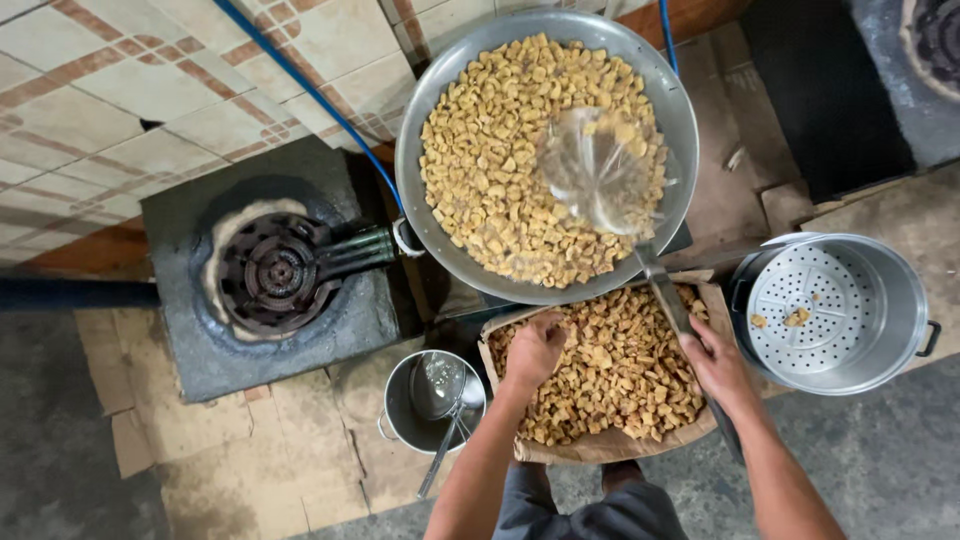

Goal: The person is using a mesh strainer to scoop small fried dough pieces from a large wok of hot oil and transfer them into a cardboard box.

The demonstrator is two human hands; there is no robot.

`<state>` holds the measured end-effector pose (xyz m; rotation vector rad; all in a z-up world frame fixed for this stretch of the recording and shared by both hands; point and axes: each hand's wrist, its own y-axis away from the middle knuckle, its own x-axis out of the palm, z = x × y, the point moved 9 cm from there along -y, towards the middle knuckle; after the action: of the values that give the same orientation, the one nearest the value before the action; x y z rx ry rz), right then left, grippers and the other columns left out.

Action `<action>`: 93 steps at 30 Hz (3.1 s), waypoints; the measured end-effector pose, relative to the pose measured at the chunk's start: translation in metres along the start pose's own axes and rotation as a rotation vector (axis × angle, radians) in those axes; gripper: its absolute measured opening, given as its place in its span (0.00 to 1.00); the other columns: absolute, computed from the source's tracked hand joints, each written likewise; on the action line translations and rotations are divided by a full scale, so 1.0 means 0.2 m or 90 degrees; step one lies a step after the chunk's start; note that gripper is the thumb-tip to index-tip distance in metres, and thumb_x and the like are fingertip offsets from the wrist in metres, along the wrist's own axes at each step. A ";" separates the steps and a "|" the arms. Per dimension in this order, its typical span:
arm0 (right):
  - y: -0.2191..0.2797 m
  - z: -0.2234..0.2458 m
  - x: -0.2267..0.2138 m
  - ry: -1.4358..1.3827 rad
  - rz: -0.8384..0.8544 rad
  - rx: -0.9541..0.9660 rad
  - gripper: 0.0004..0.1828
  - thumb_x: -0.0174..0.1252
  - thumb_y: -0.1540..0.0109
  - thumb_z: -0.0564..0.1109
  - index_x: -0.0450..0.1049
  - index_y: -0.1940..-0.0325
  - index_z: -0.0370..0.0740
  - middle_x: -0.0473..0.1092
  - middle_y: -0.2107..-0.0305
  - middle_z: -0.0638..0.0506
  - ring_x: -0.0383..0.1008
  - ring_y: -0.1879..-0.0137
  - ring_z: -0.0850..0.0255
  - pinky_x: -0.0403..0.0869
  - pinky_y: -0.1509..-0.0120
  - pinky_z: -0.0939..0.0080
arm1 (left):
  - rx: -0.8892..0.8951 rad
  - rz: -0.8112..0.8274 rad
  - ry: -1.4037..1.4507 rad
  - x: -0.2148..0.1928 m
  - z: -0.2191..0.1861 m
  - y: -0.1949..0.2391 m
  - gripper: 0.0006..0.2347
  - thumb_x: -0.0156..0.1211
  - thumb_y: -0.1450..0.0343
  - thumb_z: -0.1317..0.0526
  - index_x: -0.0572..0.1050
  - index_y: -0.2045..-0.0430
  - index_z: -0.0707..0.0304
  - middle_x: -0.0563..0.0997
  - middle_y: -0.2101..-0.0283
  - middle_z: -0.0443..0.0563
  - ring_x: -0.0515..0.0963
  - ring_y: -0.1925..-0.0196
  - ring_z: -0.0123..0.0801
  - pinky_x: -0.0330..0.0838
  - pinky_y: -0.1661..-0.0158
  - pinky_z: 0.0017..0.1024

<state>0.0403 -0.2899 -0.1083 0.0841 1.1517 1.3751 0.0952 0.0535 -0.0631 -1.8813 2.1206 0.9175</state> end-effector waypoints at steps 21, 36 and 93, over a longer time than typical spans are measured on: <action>-0.28 0.74 0.10 0.019 0.051 0.000 0.34 0.51 0.31 0.61 0.57 0.20 0.60 0.76 0.65 0.39 0.74 0.72 0.57 0.72 0.69 0.56 | -0.014 0.032 0.038 -0.19 0.04 -0.01 0.15 0.61 0.33 0.61 0.80 0.53 0.61 0.83 0.68 0.65 0.84 0.67 0.52 0.76 0.64 0.42; -0.20 0.91 0.11 0.149 0.063 -0.014 0.31 0.50 0.30 0.59 0.58 0.21 0.61 0.75 0.73 0.44 0.67 0.79 0.65 0.68 0.72 0.61 | 0.061 -0.045 0.009 -0.27 0.04 -0.05 0.13 0.63 0.33 0.61 0.81 0.56 0.65 0.85 0.65 0.62 0.86 0.63 0.49 0.79 0.60 0.39; -0.13 0.13 -0.05 0.403 0.130 -0.090 0.32 0.46 0.31 0.65 0.56 0.21 0.68 0.77 0.73 0.39 0.75 0.76 0.50 0.70 0.69 0.50 | -0.093 -0.133 0.061 0.08 -0.20 0.12 0.13 0.61 0.29 0.59 0.79 0.52 0.60 0.81 0.73 0.64 0.82 0.72 0.53 0.74 0.67 0.43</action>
<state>0.0772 -0.2906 -0.1063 -0.3708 1.5903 1.7228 0.0809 0.0181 -0.0307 -2.2102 1.9054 0.9772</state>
